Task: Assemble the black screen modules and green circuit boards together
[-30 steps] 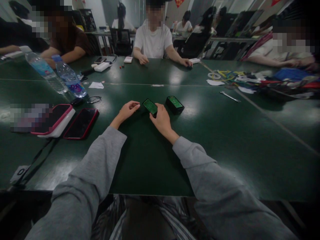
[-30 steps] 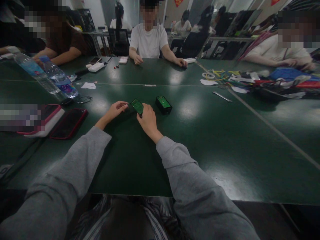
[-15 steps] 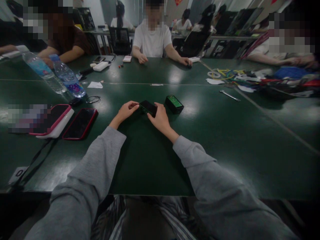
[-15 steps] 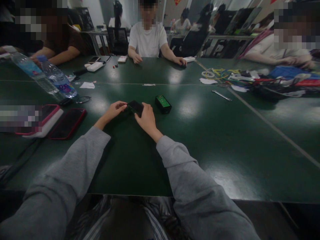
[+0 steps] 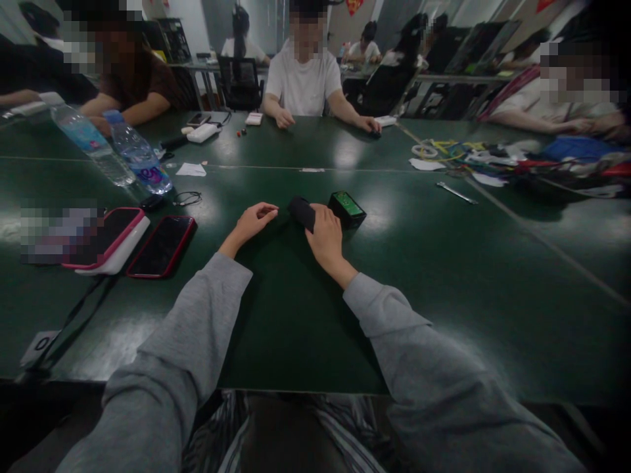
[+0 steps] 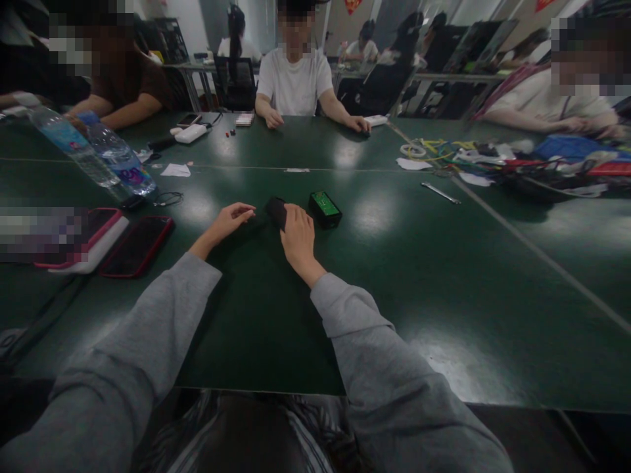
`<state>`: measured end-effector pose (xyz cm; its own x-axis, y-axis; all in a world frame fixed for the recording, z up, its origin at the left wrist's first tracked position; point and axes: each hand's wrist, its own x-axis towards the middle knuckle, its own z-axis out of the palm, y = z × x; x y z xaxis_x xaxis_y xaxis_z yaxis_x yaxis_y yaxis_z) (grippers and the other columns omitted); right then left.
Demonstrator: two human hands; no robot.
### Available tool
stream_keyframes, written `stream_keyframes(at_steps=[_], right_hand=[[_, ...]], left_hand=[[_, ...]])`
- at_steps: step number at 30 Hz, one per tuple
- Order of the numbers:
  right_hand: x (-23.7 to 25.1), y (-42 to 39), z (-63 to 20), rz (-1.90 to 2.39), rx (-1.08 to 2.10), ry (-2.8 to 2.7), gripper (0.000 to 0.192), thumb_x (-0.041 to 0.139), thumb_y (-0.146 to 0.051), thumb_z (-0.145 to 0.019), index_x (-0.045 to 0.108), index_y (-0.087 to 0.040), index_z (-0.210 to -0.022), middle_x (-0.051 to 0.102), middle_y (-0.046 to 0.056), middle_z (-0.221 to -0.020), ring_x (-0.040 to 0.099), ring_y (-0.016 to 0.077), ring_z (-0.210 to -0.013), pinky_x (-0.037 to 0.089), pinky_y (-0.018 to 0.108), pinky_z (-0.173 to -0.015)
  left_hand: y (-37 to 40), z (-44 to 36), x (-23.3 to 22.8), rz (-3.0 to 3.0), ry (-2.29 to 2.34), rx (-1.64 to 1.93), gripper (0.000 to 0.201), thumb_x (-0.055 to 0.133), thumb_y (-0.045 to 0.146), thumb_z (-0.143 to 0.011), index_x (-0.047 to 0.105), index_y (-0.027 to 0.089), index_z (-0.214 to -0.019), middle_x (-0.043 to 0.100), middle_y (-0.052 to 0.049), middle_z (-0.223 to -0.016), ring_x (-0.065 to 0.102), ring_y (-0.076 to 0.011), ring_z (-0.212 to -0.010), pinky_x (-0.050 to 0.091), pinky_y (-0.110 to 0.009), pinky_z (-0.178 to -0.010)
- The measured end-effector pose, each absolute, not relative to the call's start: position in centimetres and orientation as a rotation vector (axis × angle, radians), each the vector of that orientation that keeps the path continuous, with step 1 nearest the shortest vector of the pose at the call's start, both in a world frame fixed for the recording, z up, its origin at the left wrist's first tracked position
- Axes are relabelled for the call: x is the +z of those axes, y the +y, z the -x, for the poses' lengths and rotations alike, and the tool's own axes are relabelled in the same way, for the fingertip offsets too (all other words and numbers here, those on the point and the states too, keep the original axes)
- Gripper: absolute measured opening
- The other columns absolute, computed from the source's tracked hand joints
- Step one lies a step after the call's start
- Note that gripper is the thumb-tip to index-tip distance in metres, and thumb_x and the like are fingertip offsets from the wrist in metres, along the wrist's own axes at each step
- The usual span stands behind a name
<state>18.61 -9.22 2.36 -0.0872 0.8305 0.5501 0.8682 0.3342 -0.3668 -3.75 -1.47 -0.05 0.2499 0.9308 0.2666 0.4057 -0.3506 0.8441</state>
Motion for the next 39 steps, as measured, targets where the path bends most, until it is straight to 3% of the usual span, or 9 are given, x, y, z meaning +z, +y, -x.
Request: stream_keyframes(at_steps=[5, 10, 19, 26, 30, 39], right_hand=[[2.4, -9.9, -17.9, 1.406, -0.118, -2.107, 0.057, 0.061, -0.010, -0.088, 0.043, -0.014, -0.142, 0.047, 0.021, -0.144, 0.043, 0.0369, -0.136, 0.043, 0.055, -0.108], [2.1, -9.9, -17.9, 1.349, -0.019, -2.153, 0.061, 0.064, -0.034, -0.093, 0.041, -0.015, -0.145, 0.043, 0.023, -0.145, 0.045, 0.0391, -0.133, 0.048, 0.057, -0.103], [2.2, -9.9, -18.2, 1.247, 0.157, -2.150, 0.058, 0.053, -0.028, -0.094, 0.042, -0.012, -0.149, 0.048, 0.020, -0.142, 0.052, 0.0322, -0.129, 0.050, 0.049, -0.106], [2.1, -9.8, -18.3, 1.228, 0.387, -2.152, 0.084, 0.060, -0.045, -0.096, 0.015, -0.017, -0.161, 0.043, 0.019, -0.154, 0.051, 0.0333, -0.136, 0.050, 0.054, -0.107], [2.0, -9.7, -18.2, 1.393, 0.335, -2.084, 0.082, 0.061, -0.049, -0.096, 0.025, -0.012, -0.158, 0.050, 0.023, -0.148, 0.055, 0.0364, -0.131, 0.050, 0.057, -0.105], [1.0, -8.4, -18.7, 1.439, 0.277, -1.971, 0.066, 0.062, -0.044, -0.096, 0.041, -0.010, -0.149, 0.055, 0.023, -0.141, 0.055, 0.0368, -0.130, 0.050, 0.055, -0.103]], left_hand=[[-1.6, 3.7, 0.1, -1.874, 1.222, 1.038, 0.036, 0.064, 0.045, -0.090, 0.071, 0.018, -0.112, 0.075, -0.010, -0.110, 0.070, -0.0204, -0.099, 0.054, -0.039, -0.093], [-1.5, 3.9, -0.1, -1.907, 1.211, 1.051, 0.038, 0.066, 0.041, -0.088, 0.068, 0.017, -0.118, 0.073, -0.011, -0.116, 0.069, -0.0201, -0.101, 0.054, -0.040, -0.094], [-1.6, 3.7, 0.0, -1.883, 1.291, 1.043, 0.032, 0.068, 0.032, -0.088, 0.067, 0.020, -0.117, 0.073, -0.009, -0.116, 0.069, -0.0218, -0.103, 0.054, -0.042, -0.095], [-2.0, 3.6, 0.6, -1.842, 1.377, 1.034, 0.026, 0.065, 0.025, -0.089, 0.068, 0.021, -0.115, 0.074, -0.008, -0.114, 0.069, -0.0206, -0.095, 0.055, -0.040, -0.089], [-2.0, 3.4, 0.7, -1.878, 1.398, 0.981, 0.033, 0.067, 0.034, -0.089, 0.066, 0.022, -0.120, 0.074, -0.008, -0.114, 0.069, -0.0201, -0.089, 0.055, -0.040, -0.084], [-2.8, 3.3, 0.9, -1.910, 1.393, 0.935, 0.045, 0.054, 0.053, -0.095, 0.064, 0.025, -0.128, 0.073, -0.008, -0.121, 0.068, -0.0233, -0.100, 0.053, -0.042, -0.090]])
